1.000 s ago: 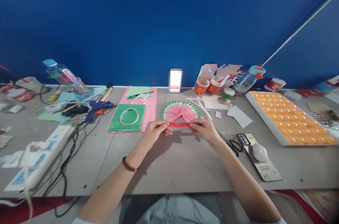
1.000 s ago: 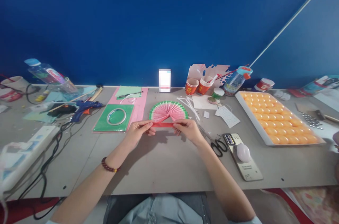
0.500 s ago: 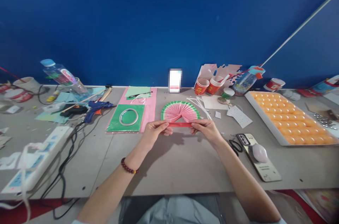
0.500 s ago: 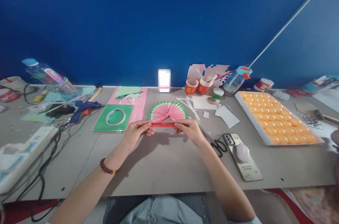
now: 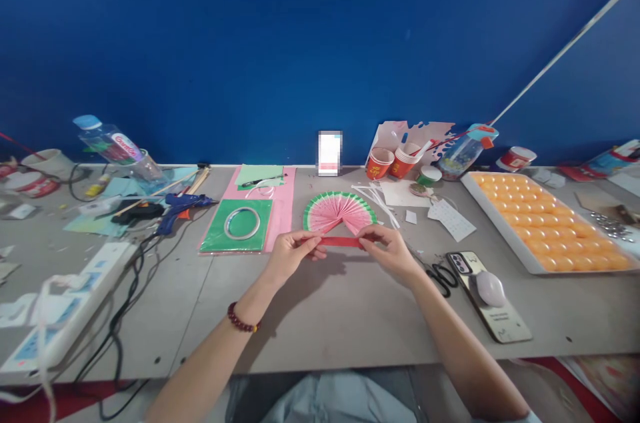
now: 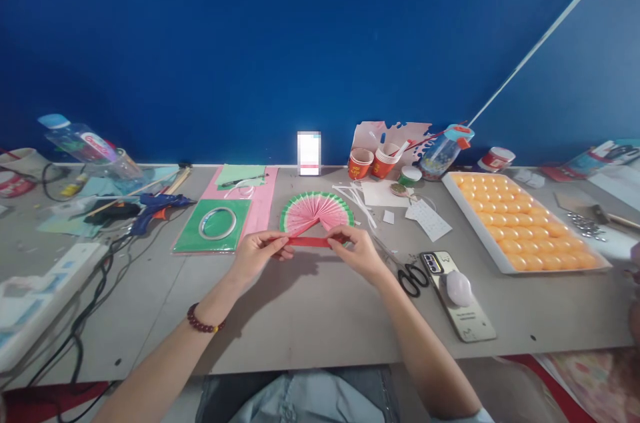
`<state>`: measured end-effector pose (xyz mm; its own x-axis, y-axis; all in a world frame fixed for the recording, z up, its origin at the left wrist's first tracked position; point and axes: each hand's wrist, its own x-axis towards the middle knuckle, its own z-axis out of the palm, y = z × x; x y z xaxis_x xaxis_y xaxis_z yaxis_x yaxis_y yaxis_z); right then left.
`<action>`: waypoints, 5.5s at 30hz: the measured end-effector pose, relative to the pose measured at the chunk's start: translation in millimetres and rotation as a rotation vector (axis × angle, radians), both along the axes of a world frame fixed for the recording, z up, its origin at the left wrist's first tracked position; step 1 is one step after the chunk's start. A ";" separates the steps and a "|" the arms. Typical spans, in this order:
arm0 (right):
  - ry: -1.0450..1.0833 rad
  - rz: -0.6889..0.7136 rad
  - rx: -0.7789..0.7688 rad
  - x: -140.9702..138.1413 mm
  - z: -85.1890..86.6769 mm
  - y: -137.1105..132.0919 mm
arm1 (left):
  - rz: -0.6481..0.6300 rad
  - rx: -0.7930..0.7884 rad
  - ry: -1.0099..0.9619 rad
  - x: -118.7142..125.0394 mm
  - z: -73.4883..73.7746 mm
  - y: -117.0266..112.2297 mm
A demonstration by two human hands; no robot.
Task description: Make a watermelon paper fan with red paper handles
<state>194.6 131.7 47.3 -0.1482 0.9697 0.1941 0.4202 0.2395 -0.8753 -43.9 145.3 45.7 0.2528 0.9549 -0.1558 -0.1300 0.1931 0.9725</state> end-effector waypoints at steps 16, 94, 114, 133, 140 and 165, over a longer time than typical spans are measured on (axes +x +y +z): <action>-0.218 0.146 0.136 -12.0 -3.4 -5.4 | -0.104 -0.132 -0.042 8.8 -1.3 -4.5; 0.841 0.107 -0.645 -36.4 -21.0 -7.0 | -0.335 -0.248 -0.114 21.4 -3.4 -16.5; 0.438 -0.094 -0.385 -41.8 -19.3 -12.8 | -0.234 -0.197 -0.032 23.5 -13.1 -12.1; 0.492 -0.140 -0.376 -45.4 -20.8 -14.9 | -0.256 -0.183 0.019 23.1 -7.7 -14.7; 0.608 -0.087 -0.489 -44.1 -23.8 -13.4 | -0.267 -0.168 -0.017 26.1 -6.6 -14.9; 0.605 -0.126 -0.444 -47.9 -28.6 -13.0 | -0.280 -0.188 -0.061 27.1 -6.0 -16.5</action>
